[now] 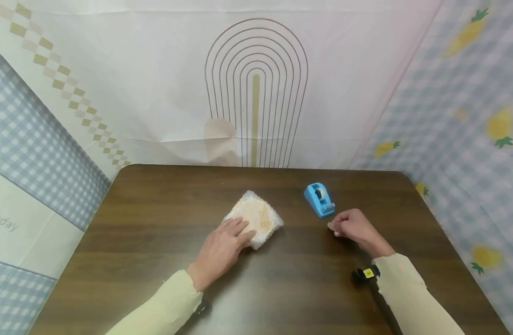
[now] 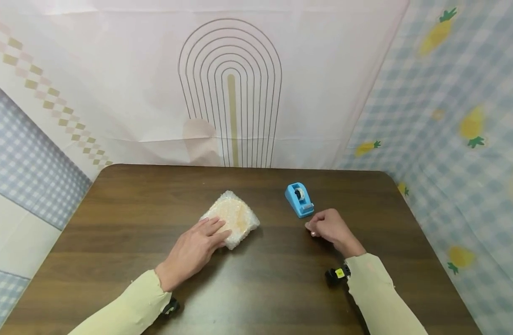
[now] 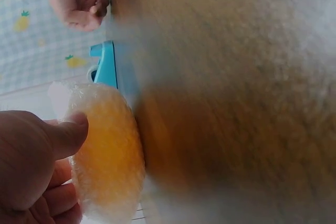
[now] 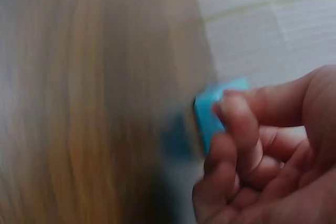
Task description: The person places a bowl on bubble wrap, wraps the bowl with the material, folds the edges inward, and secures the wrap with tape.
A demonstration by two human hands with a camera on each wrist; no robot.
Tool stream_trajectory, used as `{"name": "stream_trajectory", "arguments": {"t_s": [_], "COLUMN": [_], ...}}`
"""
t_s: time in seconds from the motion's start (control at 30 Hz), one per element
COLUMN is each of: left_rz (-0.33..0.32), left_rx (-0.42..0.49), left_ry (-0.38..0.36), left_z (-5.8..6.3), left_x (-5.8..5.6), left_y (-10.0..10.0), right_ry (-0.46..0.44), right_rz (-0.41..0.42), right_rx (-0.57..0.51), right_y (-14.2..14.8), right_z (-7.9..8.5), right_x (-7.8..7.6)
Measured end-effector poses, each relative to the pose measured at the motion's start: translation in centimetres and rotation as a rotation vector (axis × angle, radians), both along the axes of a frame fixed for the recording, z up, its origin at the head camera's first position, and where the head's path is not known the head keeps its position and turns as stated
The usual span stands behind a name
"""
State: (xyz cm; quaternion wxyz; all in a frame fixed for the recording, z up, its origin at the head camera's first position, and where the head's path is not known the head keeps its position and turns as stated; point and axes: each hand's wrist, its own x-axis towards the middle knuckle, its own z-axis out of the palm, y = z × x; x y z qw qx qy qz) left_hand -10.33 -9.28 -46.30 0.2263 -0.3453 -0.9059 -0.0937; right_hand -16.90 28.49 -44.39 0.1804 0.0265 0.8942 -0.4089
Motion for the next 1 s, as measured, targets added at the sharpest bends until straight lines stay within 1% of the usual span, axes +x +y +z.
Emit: {"name": "stream_trajectory", "arguments": {"t_s": [0.07, 0.13, 0.23, 0.3, 0.37, 0.47, 0.6, 0.73, 0.8, 1.0], "left_rz": [0.000, 0.001, 0.006, 0.006, 0.005, 0.001, -0.002, -0.004, -0.002, 0.010], "left_rx": [0.004, 0.010, 0.012, 0.009, 0.005, 0.006, 0.008, 0.009, 0.008, 0.006], "left_ry": [0.001, 0.000, 0.007, 0.008, 0.007, 0.003, 0.006, 0.011, 0.010, 0.000], "left_z": [0.0, -0.1, -0.1, -0.1, -0.1, -0.1, -0.1, -0.1, -0.2, -0.3], "left_x": [0.1, 0.1, 0.0, 0.0, -0.1, -0.1, -0.2, -0.3, -0.3, -0.3], "left_y": [0.0, -0.1, 0.0, 0.0, 0.1, 0.2, 0.3, 0.3, 0.3, 0.3], "right_ry": [0.044, 0.093, 0.178, 0.208, 0.226, 0.219, 0.191, 0.153, 0.150, 0.173], "right_rz": [0.041, 0.096, 0.189, 0.245, 0.281, 0.290, 0.252, 0.237, 0.243, 0.297], "right_rx": [-0.059, -0.108, -0.148, -0.164, -0.166, -0.157, -0.149, -0.148, -0.133, -0.023], "right_y": [-1.4, -3.3, -6.6, -8.9, -10.9, -13.3, -15.4, -16.5, -16.9, -17.7], "right_z": [0.8, 2.0, 3.7, 4.5, 4.9, 5.1, 4.9, 4.6, 4.4, 3.7], "right_x": [0.2, 0.2, -0.6, -1.2, -1.9, -2.9, -4.0, -4.6, -4.8, -4.9]}}
